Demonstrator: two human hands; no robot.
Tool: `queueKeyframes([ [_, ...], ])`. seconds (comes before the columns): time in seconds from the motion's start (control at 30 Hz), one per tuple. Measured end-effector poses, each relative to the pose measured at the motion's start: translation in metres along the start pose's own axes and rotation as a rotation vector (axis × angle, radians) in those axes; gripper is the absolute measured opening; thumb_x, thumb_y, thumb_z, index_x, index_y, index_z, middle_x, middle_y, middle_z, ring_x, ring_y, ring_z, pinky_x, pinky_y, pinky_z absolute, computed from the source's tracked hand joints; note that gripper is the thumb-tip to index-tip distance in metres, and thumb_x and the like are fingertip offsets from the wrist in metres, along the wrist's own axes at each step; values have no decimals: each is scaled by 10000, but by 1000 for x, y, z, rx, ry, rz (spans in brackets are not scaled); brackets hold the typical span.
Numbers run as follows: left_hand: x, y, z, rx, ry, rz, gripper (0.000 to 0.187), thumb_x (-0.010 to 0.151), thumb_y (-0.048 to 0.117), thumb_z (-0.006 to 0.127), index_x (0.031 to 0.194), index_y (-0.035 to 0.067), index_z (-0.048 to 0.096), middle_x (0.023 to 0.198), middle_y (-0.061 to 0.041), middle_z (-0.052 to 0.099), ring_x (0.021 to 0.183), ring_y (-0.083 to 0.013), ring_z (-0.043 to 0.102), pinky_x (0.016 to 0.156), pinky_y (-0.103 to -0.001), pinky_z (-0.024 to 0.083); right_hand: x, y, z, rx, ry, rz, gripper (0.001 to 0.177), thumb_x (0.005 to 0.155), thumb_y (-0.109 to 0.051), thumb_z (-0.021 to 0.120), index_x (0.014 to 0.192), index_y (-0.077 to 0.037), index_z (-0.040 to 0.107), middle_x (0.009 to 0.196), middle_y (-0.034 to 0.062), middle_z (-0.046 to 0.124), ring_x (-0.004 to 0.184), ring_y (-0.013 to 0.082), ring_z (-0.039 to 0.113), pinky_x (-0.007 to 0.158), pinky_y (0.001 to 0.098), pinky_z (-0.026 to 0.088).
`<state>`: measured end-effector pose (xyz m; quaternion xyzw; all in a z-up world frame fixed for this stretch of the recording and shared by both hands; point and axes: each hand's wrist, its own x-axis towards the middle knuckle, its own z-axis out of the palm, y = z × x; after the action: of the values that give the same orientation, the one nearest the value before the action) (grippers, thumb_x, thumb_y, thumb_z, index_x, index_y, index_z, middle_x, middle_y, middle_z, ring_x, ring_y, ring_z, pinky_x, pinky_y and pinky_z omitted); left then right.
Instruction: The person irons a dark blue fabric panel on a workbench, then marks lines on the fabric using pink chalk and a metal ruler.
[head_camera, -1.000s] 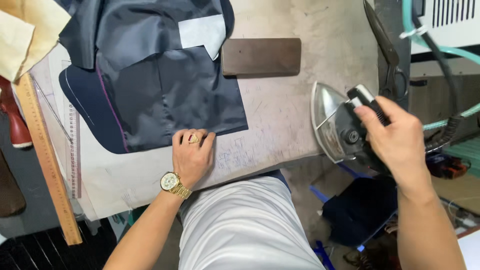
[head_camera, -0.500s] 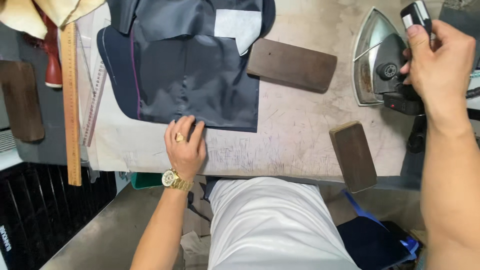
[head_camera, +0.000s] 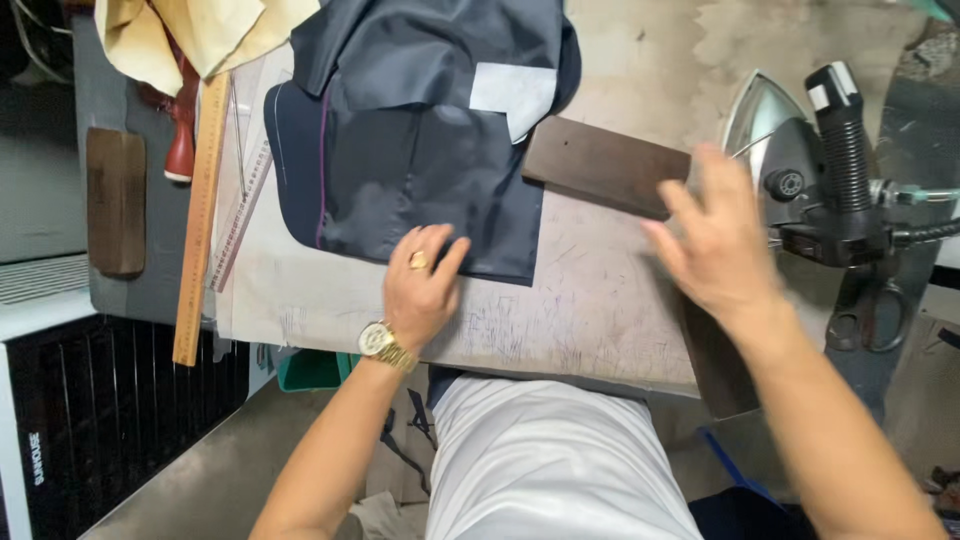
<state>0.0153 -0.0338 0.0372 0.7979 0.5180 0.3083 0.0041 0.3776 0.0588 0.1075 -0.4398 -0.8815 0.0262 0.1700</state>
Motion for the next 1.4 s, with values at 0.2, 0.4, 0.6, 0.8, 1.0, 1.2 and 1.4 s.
queueKeyframes([
  [0.2, 101, 59, 67, -56, -103, 127, 487, 924, 111, 701, 1392, 59, 578, 1472, -258, 519, 1380, -411, 505, 1158, -552, 380, 23, -8, 81, 136, -203, 167, 601, 856, -266, 818, 1372, -6, 651, 1557, 384, 405, 1495, 491, 349, 1222, 639, 224],
  [0.4, 152, 47, 116, 120, -454, 396, 736, 847, 394, 744, 1492, 184, 459, 1512, -243, 452, 1432, -384, 410, 1125, -737, 236, 8, 48, -32, -349, -14, 587, 587, 943, -201, 786, 1428, -19, 509, 1555, 349, 334, 1355, 519, 398, 1012, 656, 427],
  [0.6, 150, 93, 87, 152, -570, 321, 744, 761, 449, 773, 1417, 198, 528, 1246, -258, 641, 1211, -348, 564, 918, -554, 394, 29, 110, -35, 80, -184, 933, 295, 943, -142, 679, 1173, -17, 544, 1051, 325, 694, 991, 589, 624, 832, 637, 476],
  [0.8, 50, 64, -27, 130, -530, -243, 715, 811, 550, 787, 1429, 276, 554, 1272, -216, 613, 1147, -365, 601, 863, -538, 477, 62, 174, -10, 29, -8, 980, 378, 959, -128, 744, 1223, 38, 531, 1135, 342, 669, 1045, 578, 610, 845, 623, 475],
  [1.0, -99, -103, -130, 516, -196, -1045, 834, 813, 573, 792, 1523, 167, 628, 1190, -239, 597, 1004, -372, 517, 840, -513, 404, 61, 111, -21, -46, 469, 367, 330, 1012, 51, 672, 1313, 171, 609, 1344, 316, 506, 1238, 478, 474, 1062, 541, 356],
  [1.2, -112, -126, -134, 644, -68, -848, 544, 943, 243, 770, 1405, -37, 701, 1355, -289, 484, 1137, -453, 493, 901, -569, 398, -112, -49, 12, 6, -40, 658, 487, 995, -270, 664, 1385, 8, 577, 1590, 346, 380, 1408, 509, 385, 1185, 652, 234],
  [1.4, -53, -139, -52, 154, 247, -367, 335, 916, 1, 790, 1246, -32, 750, 1345, -288, 550, 1226, -480, 577, 1022, -530, 449, -181, -36, 44, -180, 21, 525, 396, 1039, -157, 686, 1359, 70, 633, 1605, 361, 375, 1488, 500, 353, 1194, 637, 251],
])
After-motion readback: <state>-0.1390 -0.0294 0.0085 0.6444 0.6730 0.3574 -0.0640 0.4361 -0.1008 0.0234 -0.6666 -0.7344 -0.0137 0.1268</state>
